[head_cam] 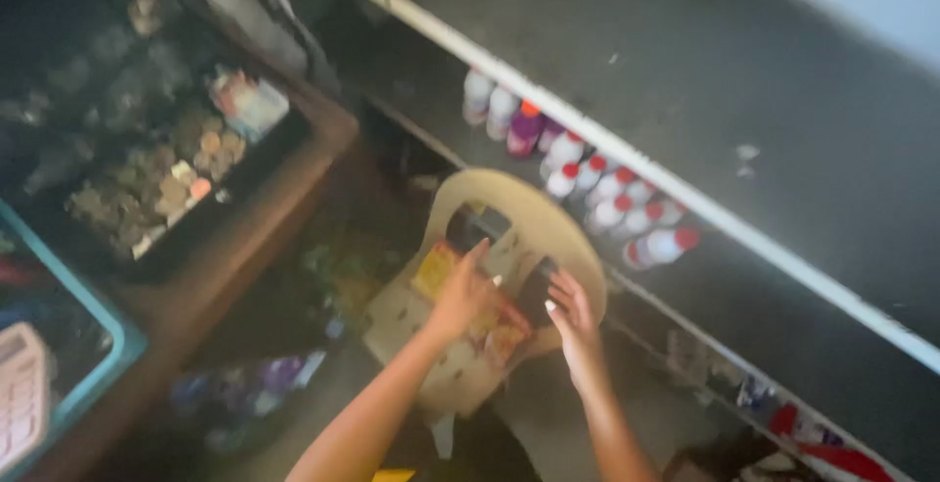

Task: Stocking and arranging instant noodle packets from a chair onto a grocery shelf.

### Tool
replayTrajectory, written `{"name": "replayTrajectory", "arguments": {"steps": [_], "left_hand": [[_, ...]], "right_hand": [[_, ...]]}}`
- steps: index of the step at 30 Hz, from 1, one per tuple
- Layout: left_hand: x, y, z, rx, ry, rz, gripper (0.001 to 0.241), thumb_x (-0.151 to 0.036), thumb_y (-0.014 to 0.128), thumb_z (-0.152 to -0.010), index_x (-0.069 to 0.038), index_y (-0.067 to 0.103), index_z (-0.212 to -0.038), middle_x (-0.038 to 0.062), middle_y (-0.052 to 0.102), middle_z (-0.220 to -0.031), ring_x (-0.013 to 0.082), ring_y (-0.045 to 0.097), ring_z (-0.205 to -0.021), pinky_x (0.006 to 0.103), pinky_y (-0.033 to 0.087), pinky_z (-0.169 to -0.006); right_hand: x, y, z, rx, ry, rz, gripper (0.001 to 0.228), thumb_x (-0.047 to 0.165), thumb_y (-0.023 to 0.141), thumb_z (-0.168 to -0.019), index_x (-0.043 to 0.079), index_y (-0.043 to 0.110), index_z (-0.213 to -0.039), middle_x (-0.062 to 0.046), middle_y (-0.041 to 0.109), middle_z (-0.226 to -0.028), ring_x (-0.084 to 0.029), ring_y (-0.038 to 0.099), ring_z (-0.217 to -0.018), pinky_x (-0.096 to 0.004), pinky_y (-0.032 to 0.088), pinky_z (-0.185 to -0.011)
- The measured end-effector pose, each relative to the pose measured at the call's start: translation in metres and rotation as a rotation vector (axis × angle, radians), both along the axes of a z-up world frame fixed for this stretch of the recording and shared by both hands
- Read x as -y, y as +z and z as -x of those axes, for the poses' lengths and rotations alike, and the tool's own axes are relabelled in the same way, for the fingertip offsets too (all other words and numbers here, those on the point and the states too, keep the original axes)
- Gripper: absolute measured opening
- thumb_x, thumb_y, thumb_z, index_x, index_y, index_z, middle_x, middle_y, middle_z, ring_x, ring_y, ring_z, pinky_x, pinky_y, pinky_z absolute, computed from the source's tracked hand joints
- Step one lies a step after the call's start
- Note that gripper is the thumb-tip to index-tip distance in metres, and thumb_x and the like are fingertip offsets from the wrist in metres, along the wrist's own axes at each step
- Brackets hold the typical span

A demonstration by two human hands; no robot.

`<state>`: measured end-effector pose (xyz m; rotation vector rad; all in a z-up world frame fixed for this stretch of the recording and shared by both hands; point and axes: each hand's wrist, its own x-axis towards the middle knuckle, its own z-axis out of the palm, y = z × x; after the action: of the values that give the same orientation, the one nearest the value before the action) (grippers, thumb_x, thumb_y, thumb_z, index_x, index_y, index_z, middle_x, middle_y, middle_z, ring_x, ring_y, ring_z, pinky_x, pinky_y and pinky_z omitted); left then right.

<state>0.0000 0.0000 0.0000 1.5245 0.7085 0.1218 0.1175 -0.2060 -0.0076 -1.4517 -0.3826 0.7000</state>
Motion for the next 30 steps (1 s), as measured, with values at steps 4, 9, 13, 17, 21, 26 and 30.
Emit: {"name": "replayTrajectory", "arguments": {"steps": [4,9,13,17,21,26,30], "left_hand": [[-0.012,0.091,-0.023,0.255,-0.022,-0.449,0.072,-0.015,0.072,-0.090,-0.011,0.040,-0.154,0.019,0.052,-0.150,0.0322,0.046,-0.141,0.0421,0.035,-0.116],[-0.028,0.201,-0.031,0.428,-0.094,-0.464,0.070,-0.014,0.068,-0.092,-0.010,0.039,-0.155,0.015,0.050,-0.155,0.0319,0.045,-0.145,0.0414,0.034,-0.119],[-0.050,0.272,-0.039,0.584,-0.170,-0.544,0.069,-0.008,0.068,-0.091,-0.007,0.040,-0.155,0.018,0.048,-0.156,0.0336,0.042,-0.147,0.0427,0.031,-0.120],[-0.077,0.334,-0.051,0.725,-0.221,-0.529,0.069,-0.009,0.068,-0.091,-0.007,0.041,-0.155,0.016,0.049,-0.154,0.0314,0.050,-0.143,0.0389,0.041,-0.117],[-0.103,0.383,-0.071,0.922,-0.217,-0.770,0.068,-0.009,0.071,-0.093,-0.005,0.041,-0.154,0.018,0.050,-0.153,0.0346,0.048,-0.144,0.0406,0.037,-0.120],[-0.125,0.444,-0.107,1.045,-0.246,-0.804,0.067,-0.009,0.070,-0.094,-0.003,0.040,-0.154,0.020,0.050,-0.154,0.0370,0.047,-0.145,0.0425,0.036,-0.120],[-0.146,0.483,-0.161,1.098,-0.200,-0.850,0.064,-0.011,0.068,-0.095,-0.004,0.041,-0.152,0.020,0.053,-0.150,0.0355,0.053,-0.140,0.0414,0.043,-0.117]], "right_hand": [[-0.020,0.083,-0.015,0.120,-0.044,-0.013,0.061,0.010,0.062,-0.095,0.008,0.044,-0.153,-0.014,0.054,-0.149,-0.024,0.052,-0.136,-0.038,0.039,-0.115],[-0.046,0.189,-0.013,0.242,-0.078,-0.161,0.061,0.012,0.058,-0.095,0.006,0.040,-0.153,-0.011,0.051,-0.151,-0.022,0.051,-0.136,-0.037,0.041,-0.112],[-0.066,0.236,-0.020,0.434,-0.138,-0.209,0.059,0.008,0.058,-0.097,0.003,0.042,-0.153,-0.014,0.053,-0.150,-0.025,0.053,-0.136,-0.038,0.041,-0.114],[-0.088,0.317,-0.023,0.552,-0.183,-0.208,0.058,0.007,0.057,-0.097,0.005,0.042,-0.153,-0.013,0.053,-0.150,-0.024,0.054,-0.136,-0.039,0.046,-0.110],[-0.106,0.384,-0.038,0.758,-0.214,-0.216,0.055,0.007,0.057,-0.099,0.005,0.042,-0.152,-0.013,0.051,-0.152,-0.023,0.052,-0.140,-0.038,0.046,-0.114],[-0.120,0.451,-0.068,0.916,-0.260,-0.267,0.054,0.004,0.058,-0.100,0.005,0.043,-0.152,-0.013,0.050,-0.153,-0.024,0.051,-0.141,-0.038,0.046,-0.114],[-0.133,0.498,-0.111,1.084,-0.370,-0.206,0.053,0.003,0.060,-0.098,0.007,0.046,-0.149,-0.012,0.053,-0.150,-0.023,0.054,-0.136,-0.036,0.049,-0.109]]}}
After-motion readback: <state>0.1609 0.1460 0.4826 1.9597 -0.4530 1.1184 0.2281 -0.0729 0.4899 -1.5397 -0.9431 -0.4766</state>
